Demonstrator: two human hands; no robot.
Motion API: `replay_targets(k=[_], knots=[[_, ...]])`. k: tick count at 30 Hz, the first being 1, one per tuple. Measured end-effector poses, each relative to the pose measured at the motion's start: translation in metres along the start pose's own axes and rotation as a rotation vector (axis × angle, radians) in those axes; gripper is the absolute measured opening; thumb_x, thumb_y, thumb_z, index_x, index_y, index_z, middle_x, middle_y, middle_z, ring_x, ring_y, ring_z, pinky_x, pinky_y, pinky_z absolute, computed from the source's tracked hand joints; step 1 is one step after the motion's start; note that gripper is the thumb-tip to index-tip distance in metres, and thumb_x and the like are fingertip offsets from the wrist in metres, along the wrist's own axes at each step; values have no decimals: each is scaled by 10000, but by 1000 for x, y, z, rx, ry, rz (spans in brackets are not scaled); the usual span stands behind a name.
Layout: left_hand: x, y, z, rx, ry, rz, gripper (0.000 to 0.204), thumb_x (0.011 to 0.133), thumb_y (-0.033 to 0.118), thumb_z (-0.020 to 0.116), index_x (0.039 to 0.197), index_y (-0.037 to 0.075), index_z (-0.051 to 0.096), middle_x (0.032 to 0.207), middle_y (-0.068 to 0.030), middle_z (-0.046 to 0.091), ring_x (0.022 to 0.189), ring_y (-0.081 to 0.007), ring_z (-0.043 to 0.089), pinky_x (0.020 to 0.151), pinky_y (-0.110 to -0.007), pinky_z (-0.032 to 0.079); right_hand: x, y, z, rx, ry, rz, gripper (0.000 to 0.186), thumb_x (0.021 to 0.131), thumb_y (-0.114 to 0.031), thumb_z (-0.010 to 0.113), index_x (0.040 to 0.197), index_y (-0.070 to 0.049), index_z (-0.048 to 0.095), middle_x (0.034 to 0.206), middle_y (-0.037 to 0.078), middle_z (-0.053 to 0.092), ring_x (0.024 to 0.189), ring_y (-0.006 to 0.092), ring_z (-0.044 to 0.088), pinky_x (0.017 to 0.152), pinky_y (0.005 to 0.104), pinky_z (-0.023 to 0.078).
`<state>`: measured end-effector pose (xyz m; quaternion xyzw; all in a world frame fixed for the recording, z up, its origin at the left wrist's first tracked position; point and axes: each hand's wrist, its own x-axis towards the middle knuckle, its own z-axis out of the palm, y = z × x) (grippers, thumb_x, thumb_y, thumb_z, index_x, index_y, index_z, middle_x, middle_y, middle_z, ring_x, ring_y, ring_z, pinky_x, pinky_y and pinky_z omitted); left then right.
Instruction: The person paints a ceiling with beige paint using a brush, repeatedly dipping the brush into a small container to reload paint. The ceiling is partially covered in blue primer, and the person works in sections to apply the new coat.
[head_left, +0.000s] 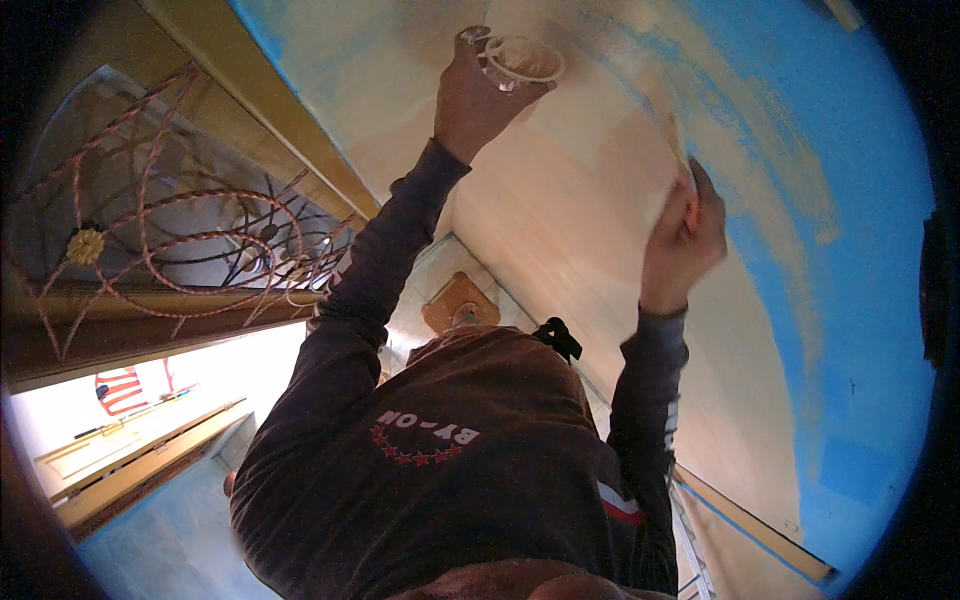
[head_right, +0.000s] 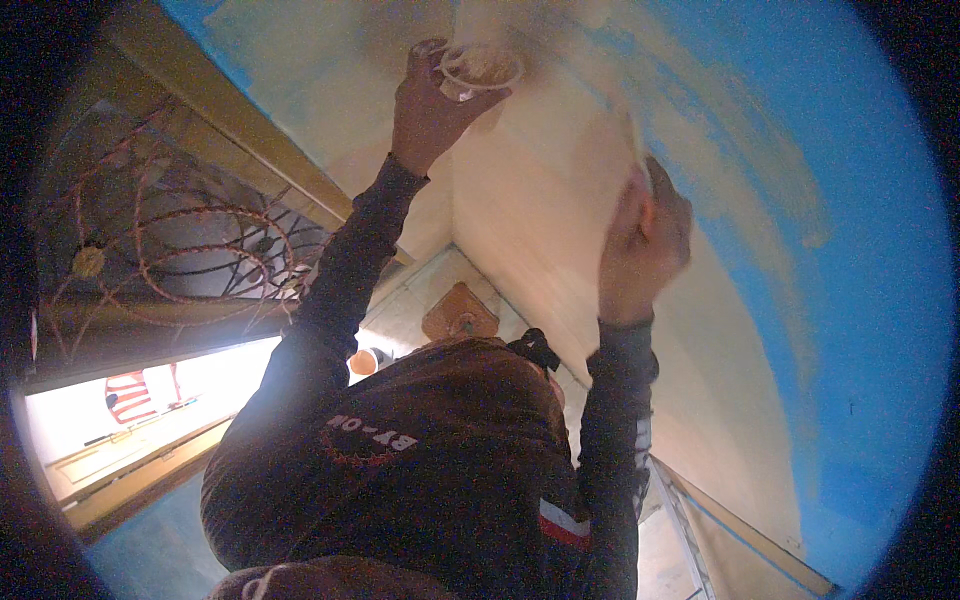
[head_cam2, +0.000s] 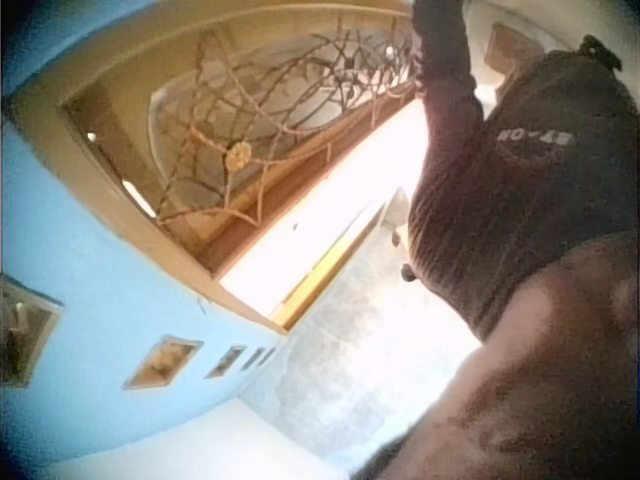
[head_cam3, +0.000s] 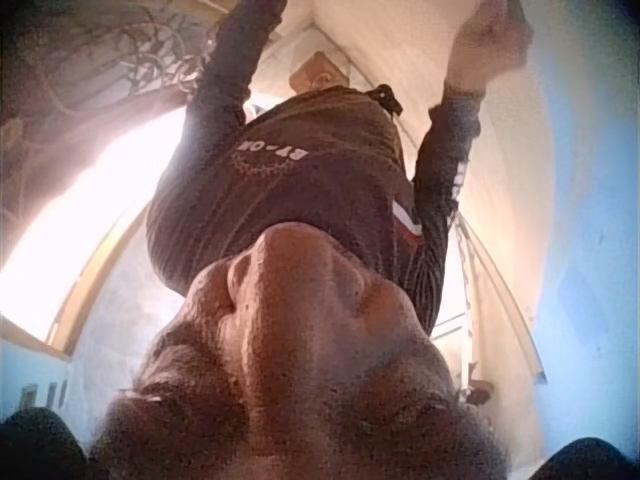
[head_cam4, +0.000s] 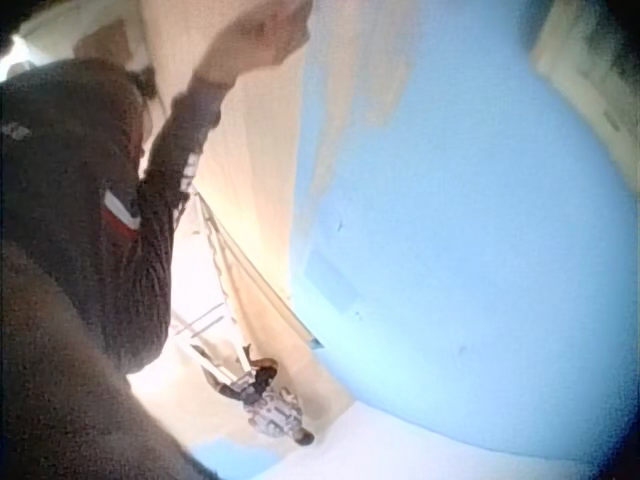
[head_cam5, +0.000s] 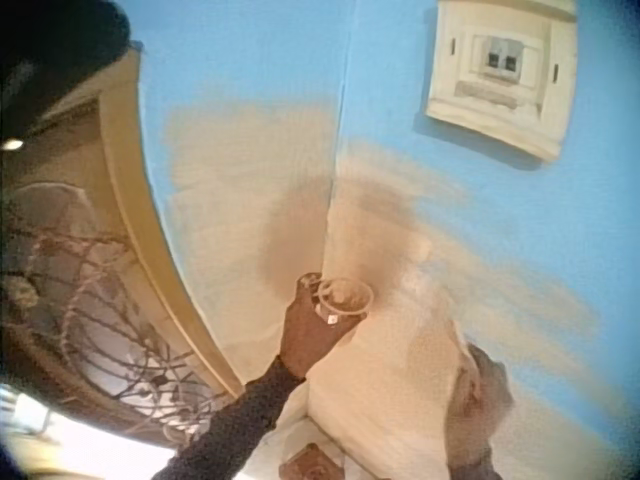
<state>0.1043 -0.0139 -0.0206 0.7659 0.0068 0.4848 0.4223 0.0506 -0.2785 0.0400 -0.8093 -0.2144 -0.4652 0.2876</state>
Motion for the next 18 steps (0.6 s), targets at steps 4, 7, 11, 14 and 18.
replay_targets(k=[4,7,11,14,18], knots=[[-3,-1,-3,6,6,11,890,646,411,937,1273,-13,468,1161,-199,665,1013,-274,694,864,-376,577,-31,16,-58,-85,39,199,235,1012,-151,604,1147,12,704,863,83,707,700,115,610,626,248,492],[-6,-2,-5,-4,-17,-22,907,638,422,939,1283,-11,471,1163,-204,664,1025,-281,686,880,-375,568,-47,31,-87,-147,121,206,254,1029,-154,577,1168,20,698,825,56,680,677,95,573,599,228,465],[-10,1,-14,24,-46,-72,916,632,430,941,1287,-8,474,1168,-203,664,1042,-283,677,906,-376,554,-59,16,-102,-38,124,417,302,1023,-197,574,1216,13,673,780,77,676,669,102,589,606,245,477],[-16,-1,-19,31,-55,-98,915,635,428,939,1291,-7,473,1175,-198,665,1052,-285,676,917,-384,548,-58,-2,-79,98,120,412,352,1027,-224,565,1265,24,639,742,53,671,632,90,562,590,226,454],[-26,-6,-23,-49,-51,-111,902,647,402,936,1301,-8,468,1189,-194,659,1081,-285,670,919,-391,549,-28,-18,-6,314,-71,244,282,956,-112,639,1214,-4,675,949,145,737,773,160,706,708,299,548]])
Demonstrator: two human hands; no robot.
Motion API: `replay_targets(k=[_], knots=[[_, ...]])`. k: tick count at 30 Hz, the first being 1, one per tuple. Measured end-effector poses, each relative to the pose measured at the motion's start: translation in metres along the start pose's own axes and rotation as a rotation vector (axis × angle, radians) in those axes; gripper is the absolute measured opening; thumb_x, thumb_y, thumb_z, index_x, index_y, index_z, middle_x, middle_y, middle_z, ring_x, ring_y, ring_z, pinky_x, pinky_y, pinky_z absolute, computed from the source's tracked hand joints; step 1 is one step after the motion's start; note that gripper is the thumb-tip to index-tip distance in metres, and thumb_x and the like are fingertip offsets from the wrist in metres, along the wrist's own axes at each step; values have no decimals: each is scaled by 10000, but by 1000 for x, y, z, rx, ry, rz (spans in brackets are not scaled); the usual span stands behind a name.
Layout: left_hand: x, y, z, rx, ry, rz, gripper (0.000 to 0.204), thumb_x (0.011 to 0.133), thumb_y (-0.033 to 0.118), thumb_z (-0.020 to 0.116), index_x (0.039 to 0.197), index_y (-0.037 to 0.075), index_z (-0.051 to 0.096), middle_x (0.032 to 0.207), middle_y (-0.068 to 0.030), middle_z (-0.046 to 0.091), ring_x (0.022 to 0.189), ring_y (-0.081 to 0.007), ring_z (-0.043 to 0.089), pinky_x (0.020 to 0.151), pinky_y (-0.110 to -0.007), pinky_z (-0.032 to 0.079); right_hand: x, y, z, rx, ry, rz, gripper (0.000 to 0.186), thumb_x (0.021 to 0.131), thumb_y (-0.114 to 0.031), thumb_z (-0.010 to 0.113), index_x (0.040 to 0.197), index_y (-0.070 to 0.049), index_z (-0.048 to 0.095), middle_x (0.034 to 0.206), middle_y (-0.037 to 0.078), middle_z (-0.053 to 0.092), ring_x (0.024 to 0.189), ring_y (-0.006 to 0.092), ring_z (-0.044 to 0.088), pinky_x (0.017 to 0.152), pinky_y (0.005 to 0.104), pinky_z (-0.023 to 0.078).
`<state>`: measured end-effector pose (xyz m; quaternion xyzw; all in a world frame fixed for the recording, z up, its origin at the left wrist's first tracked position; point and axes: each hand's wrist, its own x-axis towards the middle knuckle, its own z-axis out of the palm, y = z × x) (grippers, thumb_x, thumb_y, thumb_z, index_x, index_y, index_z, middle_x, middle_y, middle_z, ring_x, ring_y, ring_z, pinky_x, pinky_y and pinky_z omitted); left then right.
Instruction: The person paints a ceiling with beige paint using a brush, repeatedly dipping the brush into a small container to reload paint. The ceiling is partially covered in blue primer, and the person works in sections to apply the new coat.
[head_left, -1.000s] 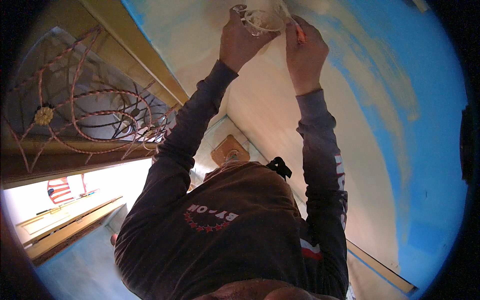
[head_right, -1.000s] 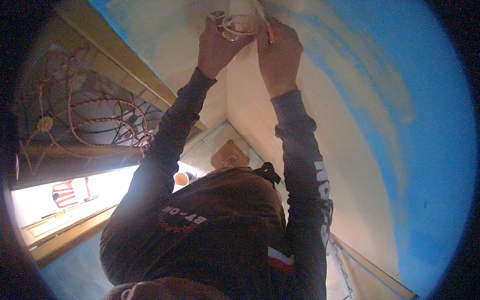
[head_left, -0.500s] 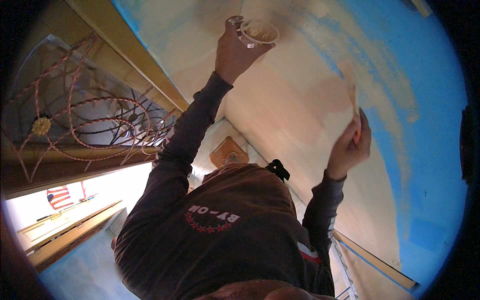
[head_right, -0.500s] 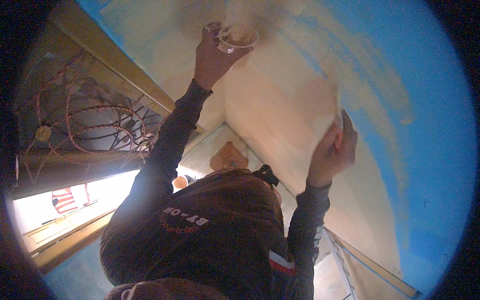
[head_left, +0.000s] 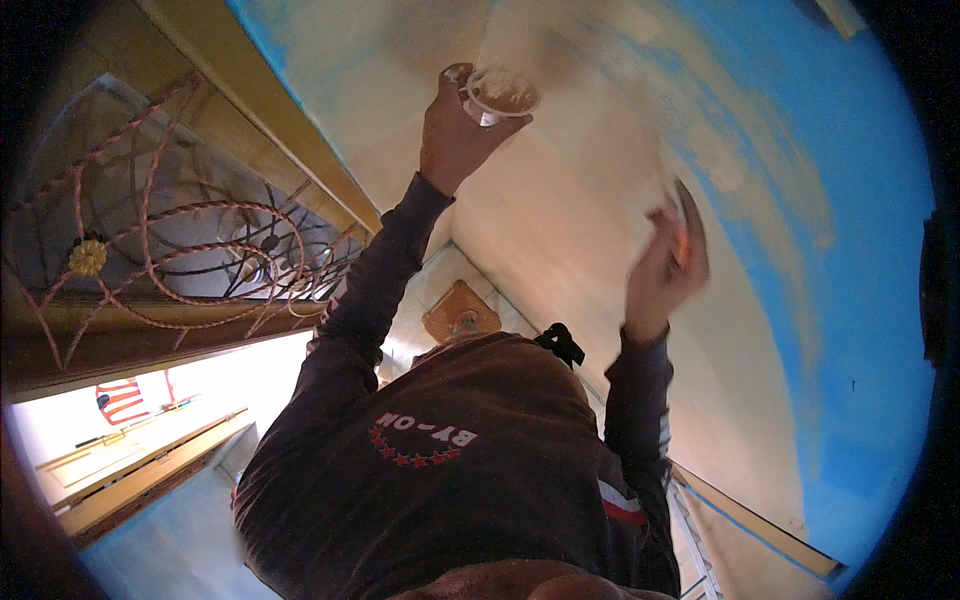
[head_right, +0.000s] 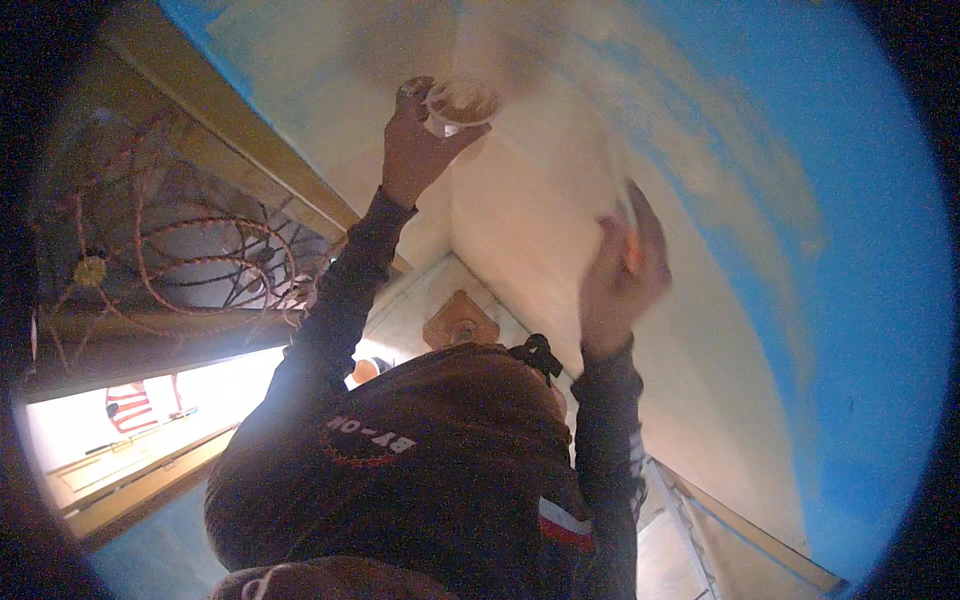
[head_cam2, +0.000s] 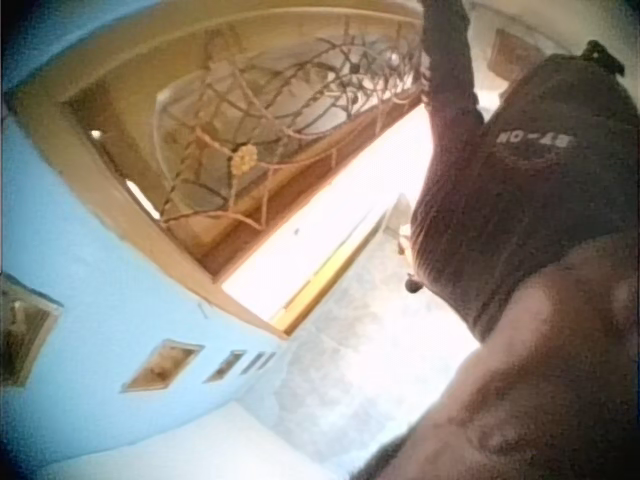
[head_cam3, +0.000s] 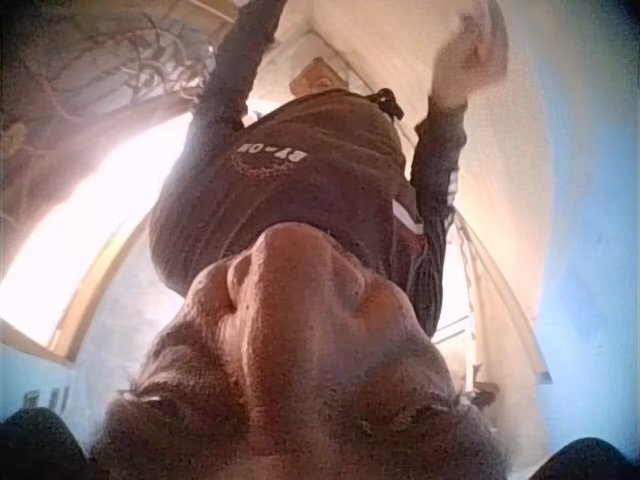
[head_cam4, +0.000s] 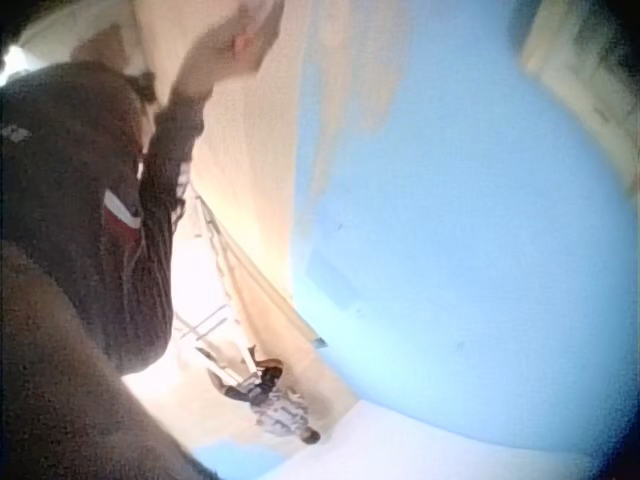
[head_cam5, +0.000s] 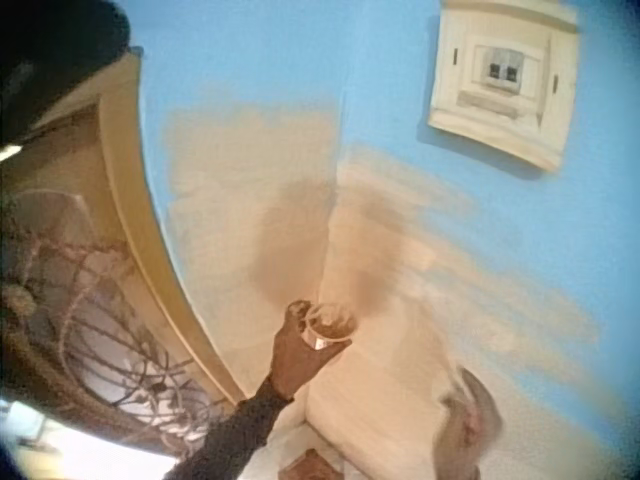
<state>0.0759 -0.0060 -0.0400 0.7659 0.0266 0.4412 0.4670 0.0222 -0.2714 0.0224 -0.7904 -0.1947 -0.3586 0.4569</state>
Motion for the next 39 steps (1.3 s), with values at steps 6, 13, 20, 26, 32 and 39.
replay_targets(k=[6,13,20,26,32,39], knots=[[-11,5,-8,56,-24,-99,871,666,361,933,1303,-3,463,1219,-203,642,1108,-289,663,934,-385,548,55,-6,123,167,-105,-102,219,943,-117,645,1128,-8,689,981,227,701,846,329,705,737,382,557],[-17,-6,-19,96,13,-115,870,671,345,933,1309,0,454,1237,-192,629,1102,-290,660,916,-392,552,83,-6,183,164,-55,-266,270,968,-197,606,1121,15,673,948,233,690,873,376,669,773,445,535],[-17,-9,-22,104,8,-136,884,649,347,942,1281,-21,443,1197,-224,635,1079,-311,669,900,-382,555,81,5,196,3,28,-381,242,967,-169,616,1127,2,674,905,205,683,787,342,663,700,426,540],[-18,-7,-23,106,40,-131,838,670,325,935,1291,16,465,1204,-183,645,1079,-284,668,886,-389,559,53,-5,141,-37,-33,-203,268,948,-142,628,1169,9,643,829,158,633,780,325,601,719,437,507],[-17,-13,-17,86,22,-129,850,645,316,947,1265,-7,464,1181,-210,644,1074,-299,665,901,-379,551,38,-11,129,70,-59,-160,280,940,-145,642,1186,-11,634,806,149,611,805,315,593,731,448,494],[-12,-11,-3,49,-23,-116,838,674,305,933,1305,6,469,1242,-175,615,1092,-290,656,900,-387,552,64,0,170,62,-83,-226,296,932,-166,631,1184,-10,628,884,183,640,860,360,601,766,471,500]])
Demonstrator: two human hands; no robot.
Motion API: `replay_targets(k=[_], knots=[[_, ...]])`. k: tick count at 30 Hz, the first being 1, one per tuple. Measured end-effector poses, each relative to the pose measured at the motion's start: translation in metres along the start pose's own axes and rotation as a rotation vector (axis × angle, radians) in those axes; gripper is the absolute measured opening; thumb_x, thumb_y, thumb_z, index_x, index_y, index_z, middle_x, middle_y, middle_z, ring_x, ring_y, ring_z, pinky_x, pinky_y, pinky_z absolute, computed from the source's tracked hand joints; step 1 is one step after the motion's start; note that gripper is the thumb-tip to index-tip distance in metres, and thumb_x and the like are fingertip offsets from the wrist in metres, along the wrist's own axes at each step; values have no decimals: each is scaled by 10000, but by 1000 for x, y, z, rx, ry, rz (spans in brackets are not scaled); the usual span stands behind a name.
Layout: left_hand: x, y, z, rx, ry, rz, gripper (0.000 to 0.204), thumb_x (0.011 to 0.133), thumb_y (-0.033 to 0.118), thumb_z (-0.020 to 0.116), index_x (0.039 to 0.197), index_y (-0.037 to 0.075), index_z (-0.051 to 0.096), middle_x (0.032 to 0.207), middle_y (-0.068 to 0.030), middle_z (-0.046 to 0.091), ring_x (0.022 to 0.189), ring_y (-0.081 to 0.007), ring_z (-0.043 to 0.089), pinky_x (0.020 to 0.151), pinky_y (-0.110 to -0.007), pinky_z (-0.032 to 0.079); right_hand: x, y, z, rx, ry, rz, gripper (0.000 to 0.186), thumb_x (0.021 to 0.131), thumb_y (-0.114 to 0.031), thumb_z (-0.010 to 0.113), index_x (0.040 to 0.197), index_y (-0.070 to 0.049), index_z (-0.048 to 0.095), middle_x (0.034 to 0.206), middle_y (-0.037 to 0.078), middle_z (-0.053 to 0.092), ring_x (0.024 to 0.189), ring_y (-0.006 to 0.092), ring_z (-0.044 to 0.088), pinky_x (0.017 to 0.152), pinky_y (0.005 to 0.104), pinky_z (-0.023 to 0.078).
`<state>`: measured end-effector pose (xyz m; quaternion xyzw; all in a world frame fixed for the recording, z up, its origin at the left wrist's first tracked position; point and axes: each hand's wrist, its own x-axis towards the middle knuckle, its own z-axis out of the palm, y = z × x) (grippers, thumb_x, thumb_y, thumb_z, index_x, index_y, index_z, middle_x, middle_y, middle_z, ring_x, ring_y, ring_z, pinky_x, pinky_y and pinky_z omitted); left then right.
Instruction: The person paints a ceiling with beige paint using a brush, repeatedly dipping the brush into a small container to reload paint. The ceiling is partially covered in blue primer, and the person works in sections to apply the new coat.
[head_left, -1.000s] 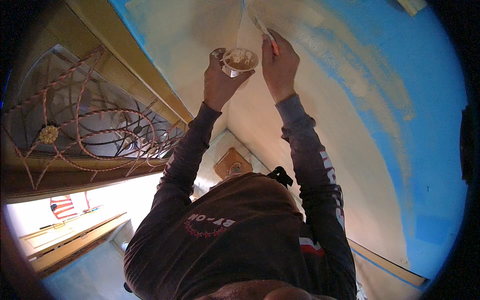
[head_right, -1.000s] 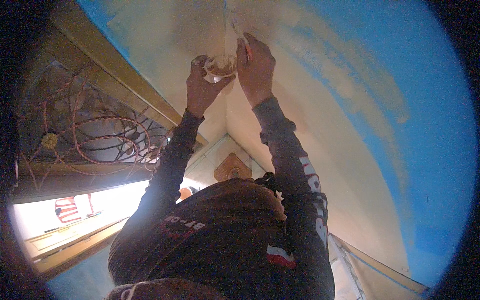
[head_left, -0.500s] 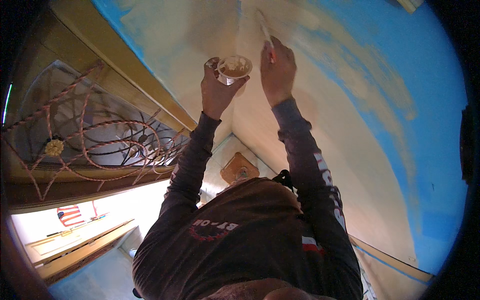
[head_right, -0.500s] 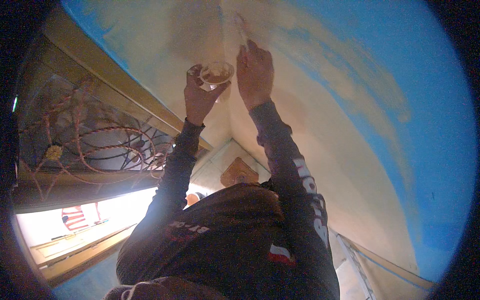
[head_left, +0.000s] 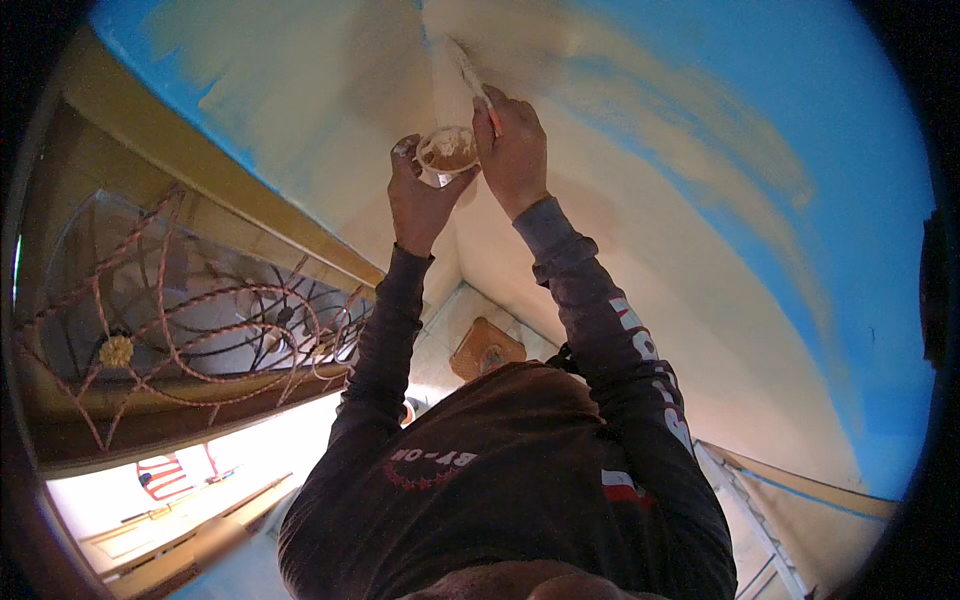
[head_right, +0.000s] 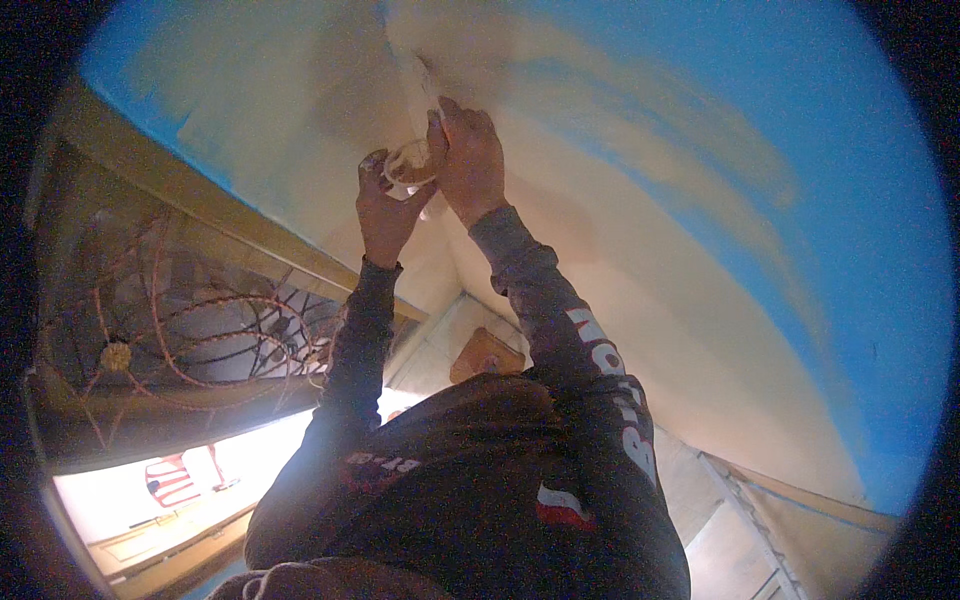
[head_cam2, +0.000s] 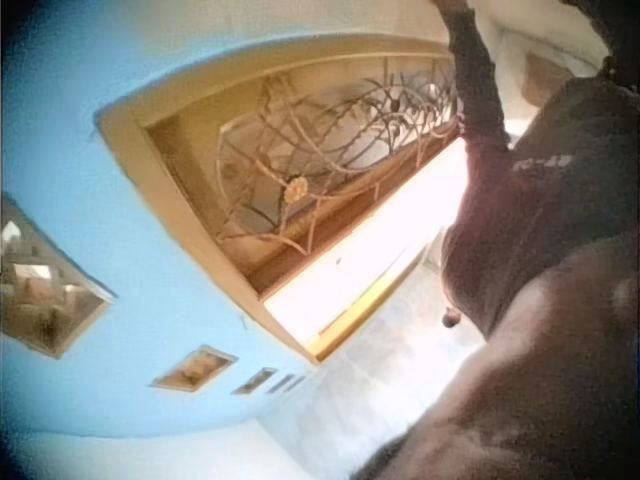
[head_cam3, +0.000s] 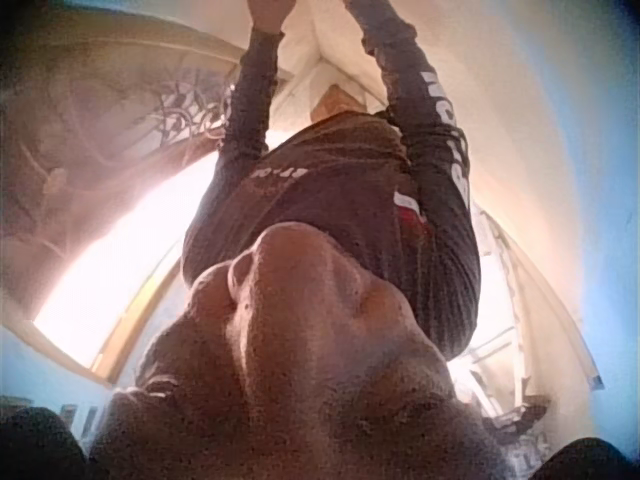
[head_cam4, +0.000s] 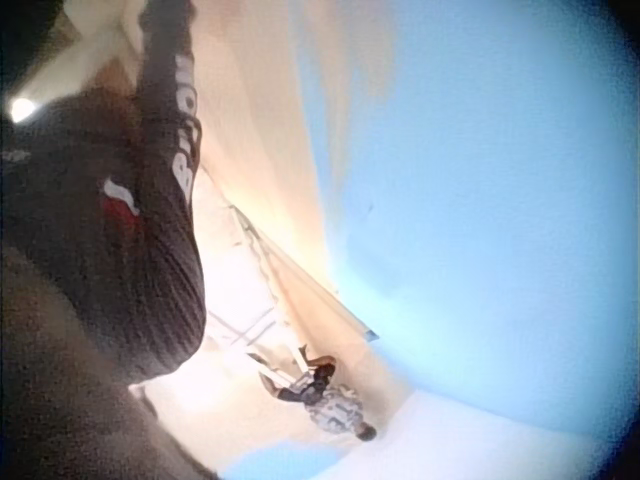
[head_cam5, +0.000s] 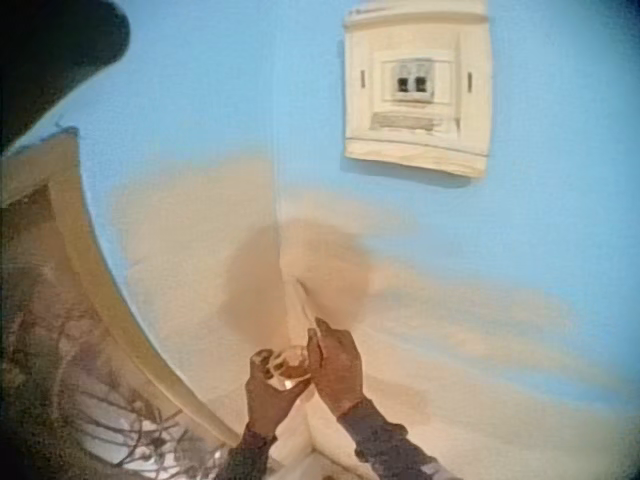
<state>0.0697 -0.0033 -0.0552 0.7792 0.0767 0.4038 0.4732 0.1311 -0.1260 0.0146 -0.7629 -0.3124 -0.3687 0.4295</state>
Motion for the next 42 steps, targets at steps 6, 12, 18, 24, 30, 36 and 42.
replay_targets(k=[6,12,18,24,30,36,42], knots=[[-5,-2,3,35,-21,2,821,668,311,937,1289,16,489,1244,-164,613,1071,-277,652,887,-381,552,-40,10,-67,-103,59,51,283,911,-123,668,1175,-27,647,811,160,620,781,326,590,709,438,496],[-5,5,4,-2,-40,44,780,673,280,937,1265,22,498,1206,-159,624,1088,-267,643,900,-381,545,-88,5,-166,-249,143,238,237,921,-86,658,1154,-59,693,770,133,585,642,231,551,600,324,468],[-4,17,6,-17,-74,58,761,676,243,932,1271,43,500,1214,-142,621,1082,-250,647,907,-380,551,-136,-3,-234,-354,259,392,240,976,-79,599,1183,19,673,948,139,681,771,161,616,688,270,502],[-6,17,3,-43,-105,51,776,660,227,937,1274,42,499,1213,-138,633,1098,-246,651,914,-378,554,-177,-13,-265,-436,432,465,293,1046,-104,517,1244,86,619,1036,139,696,841,125,611,729,218,487],[-11,12,0,-37,-107,61,771,663,230,938,1271,51,499,1210,-131,638,1099,-243,656,909,-379,556,-157,-25,-223,-300,256,361,295,992,-111,569,1219,63,644,751,37,567,641,90,514,571,215,409],[-11,11,-2,-44,-83,81,777,666,244,938,1277,55,497,1207,-126,642,1100,-243,658,934,-389,545,-79,-35,-146,44,-33,318,246,895,-68,649,1132,-29,701,786,136,637,659,234,622,646,326,501],[-9,18,-13,-18,-180,143,847,663,255,941,1305,22,440,1223,-168,637,1122,-271,649,972,-389,524,-52,-43,-129,151,-279,370,167,882,-147,703,996,-30,733,799,169,682,661,261,677,632,341,522]])
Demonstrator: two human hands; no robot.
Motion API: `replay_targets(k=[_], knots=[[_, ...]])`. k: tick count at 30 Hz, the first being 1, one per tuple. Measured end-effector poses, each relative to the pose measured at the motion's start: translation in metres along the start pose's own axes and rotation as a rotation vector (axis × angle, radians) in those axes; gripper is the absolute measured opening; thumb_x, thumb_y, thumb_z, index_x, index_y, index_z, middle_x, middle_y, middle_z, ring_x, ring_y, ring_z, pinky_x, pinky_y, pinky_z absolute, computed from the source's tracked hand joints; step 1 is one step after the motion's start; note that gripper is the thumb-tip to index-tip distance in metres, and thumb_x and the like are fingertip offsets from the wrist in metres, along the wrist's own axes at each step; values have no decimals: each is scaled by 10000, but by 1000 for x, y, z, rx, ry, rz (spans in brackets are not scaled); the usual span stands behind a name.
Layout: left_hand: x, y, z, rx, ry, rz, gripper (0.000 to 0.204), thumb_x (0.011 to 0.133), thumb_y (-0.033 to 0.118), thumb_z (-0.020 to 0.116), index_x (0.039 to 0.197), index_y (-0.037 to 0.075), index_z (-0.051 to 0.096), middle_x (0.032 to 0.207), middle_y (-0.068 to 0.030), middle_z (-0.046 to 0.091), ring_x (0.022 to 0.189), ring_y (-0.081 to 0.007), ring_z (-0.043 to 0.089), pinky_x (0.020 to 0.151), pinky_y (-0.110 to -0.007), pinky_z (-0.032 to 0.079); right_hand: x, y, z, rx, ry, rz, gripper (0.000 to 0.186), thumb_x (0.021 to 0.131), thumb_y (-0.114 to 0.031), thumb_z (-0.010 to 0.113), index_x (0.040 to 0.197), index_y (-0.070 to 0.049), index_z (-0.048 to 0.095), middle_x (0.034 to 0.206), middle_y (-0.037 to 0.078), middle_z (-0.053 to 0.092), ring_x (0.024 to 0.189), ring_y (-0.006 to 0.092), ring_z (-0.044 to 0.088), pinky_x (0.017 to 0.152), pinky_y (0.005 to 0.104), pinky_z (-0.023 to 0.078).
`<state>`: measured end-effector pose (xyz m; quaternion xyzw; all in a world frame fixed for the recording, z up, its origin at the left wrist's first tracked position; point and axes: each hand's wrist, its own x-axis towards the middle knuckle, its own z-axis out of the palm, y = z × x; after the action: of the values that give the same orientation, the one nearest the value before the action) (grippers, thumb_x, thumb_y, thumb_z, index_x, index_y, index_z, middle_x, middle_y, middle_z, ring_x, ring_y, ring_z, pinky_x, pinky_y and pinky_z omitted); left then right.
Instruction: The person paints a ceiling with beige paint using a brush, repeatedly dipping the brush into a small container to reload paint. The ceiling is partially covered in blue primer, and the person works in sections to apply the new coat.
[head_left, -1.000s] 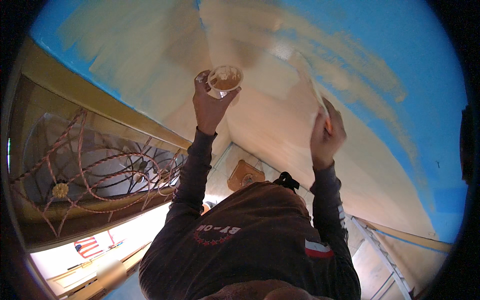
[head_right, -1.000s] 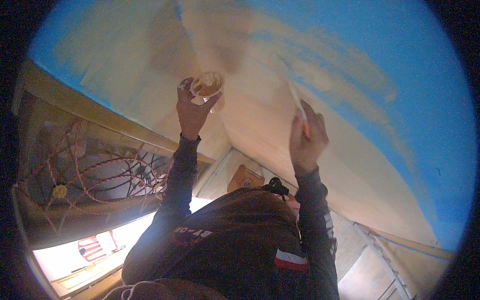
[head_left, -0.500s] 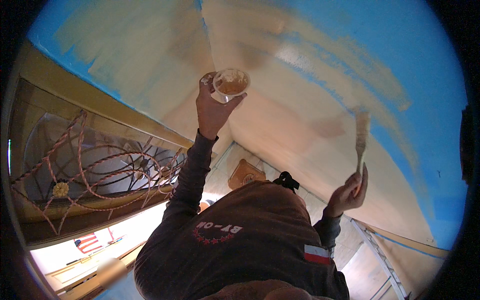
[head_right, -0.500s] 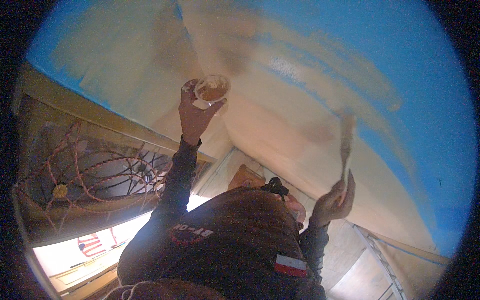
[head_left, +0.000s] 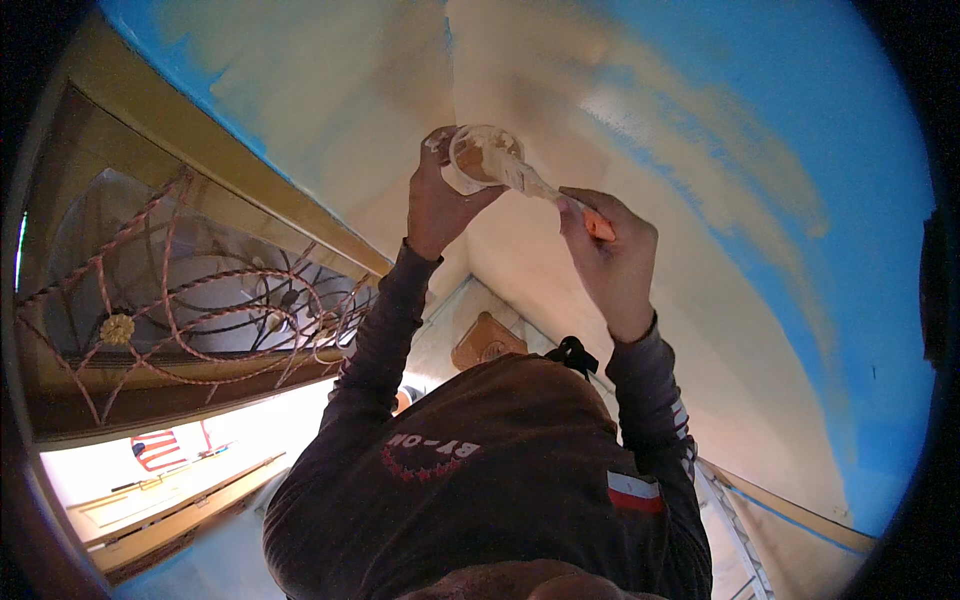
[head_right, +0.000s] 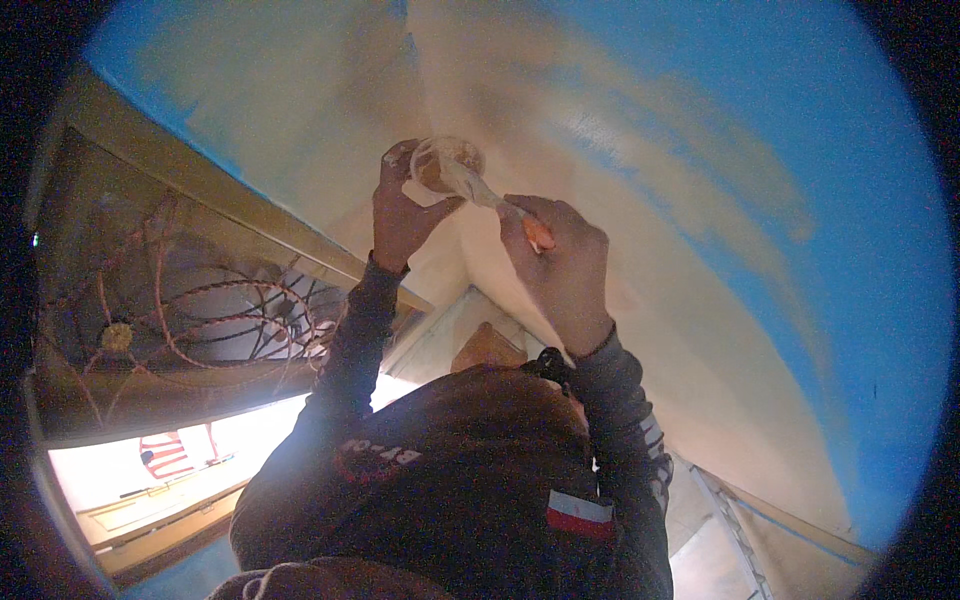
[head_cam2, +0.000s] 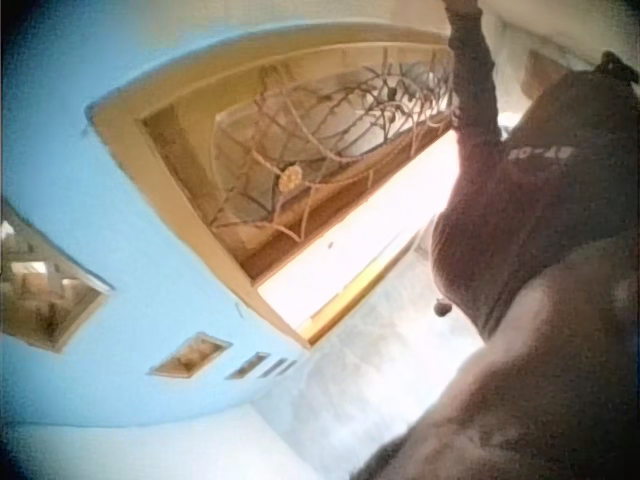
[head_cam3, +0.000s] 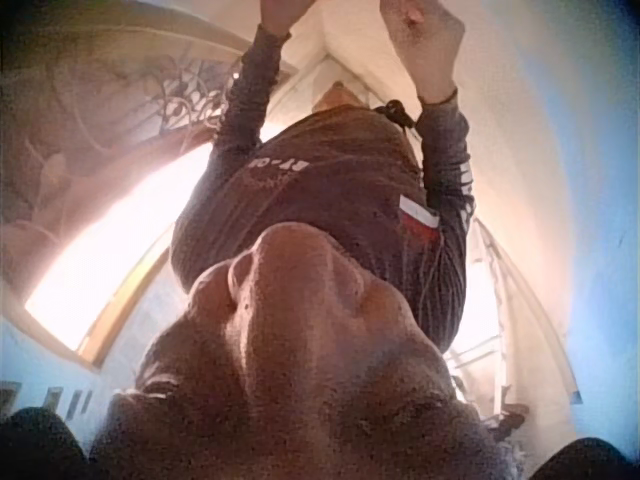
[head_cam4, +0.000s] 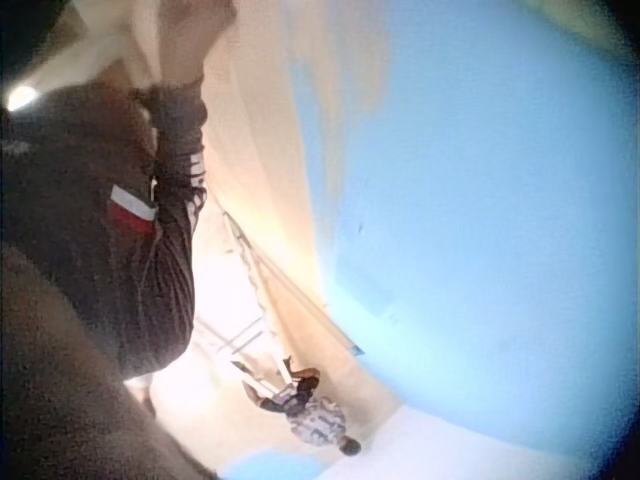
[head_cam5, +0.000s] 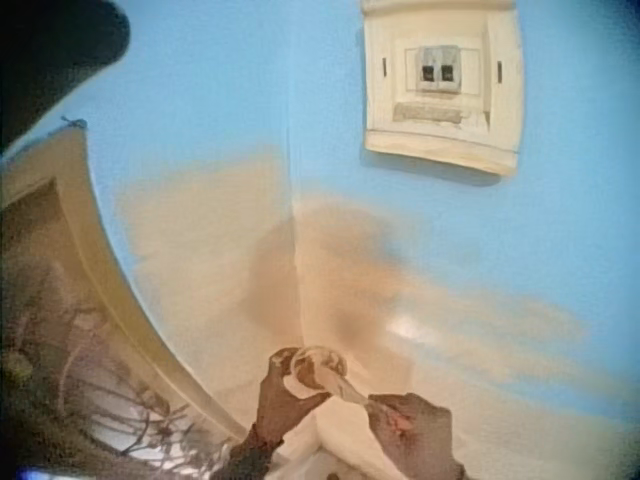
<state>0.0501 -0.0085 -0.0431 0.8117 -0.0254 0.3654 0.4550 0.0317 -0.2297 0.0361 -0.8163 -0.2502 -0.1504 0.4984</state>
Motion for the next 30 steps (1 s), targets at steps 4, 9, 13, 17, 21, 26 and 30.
replay_targets(k=[4,9,13,17,21,26,30], knots=[[-10,1,-3,-33,-110,21,881,644,254,950,1320,27,433,1262,-167,618,1154,-275,634,983,-394,516,21,2,-7,-66,-177,-32,194,896,-198,687,928,-12,732,818,195,709,689,299,709,650,362,542],[-29,-3,4,-75,-264,28,924,624,279,957,1344,38,430,1300,-165,592,1180,-285,617,1006,-402,500,36,8,-5,-183,-360,-9,224,889,-233,680,881,-12,719,801,188,697,703,352,687,659,408,540],[-42,4,11,-131,-354,-22,944,614,298,961,1361,55,437,1328,-151,574,1206,-292,601,1022,-406,491,33,23,5,-257,-464,-11,217,880,-252,677,875,-40,718,783,185,679,718,383,664,656,446,523],[-48,11,14,-127,-424,-19,958,599,313,969,1360,67,443,1343,-143,564,1229,-295,591,1031,-422,493,20,47,13,-293,-497,-93,214,875,-266,675,876,-57,721,787,190,672,720,385,652,657,473,510],[-52,14,15,-141,-423,-6,955,597,324,970,1352,57,449,1348,-146,559,1229,-297,591,1021,-420,501,13,39,6,-327,-490,-60,180,877,-205,695,933,-39,735,837,192,697,717,329,678,660,405,530],[-46,7,21,-85,-251,-59,942,604,334,966,1340,48,453,1297,-156,601,1185,-288,623,1006,-409,513,6,32,-13,-158,-204,12,163,902,-218,664,936,-79,742,742,132,684,638,266,662,616,382,511],[-15,20,22,-43,-97,-59,912,617,338,959,1319,37,460,1222,-157,649,1117,-283,662,969,-397,535,15,35,-21,17,56,29,160,944,-134,647,984,0,725,749,94,711,659,112,663,620,259,508]])
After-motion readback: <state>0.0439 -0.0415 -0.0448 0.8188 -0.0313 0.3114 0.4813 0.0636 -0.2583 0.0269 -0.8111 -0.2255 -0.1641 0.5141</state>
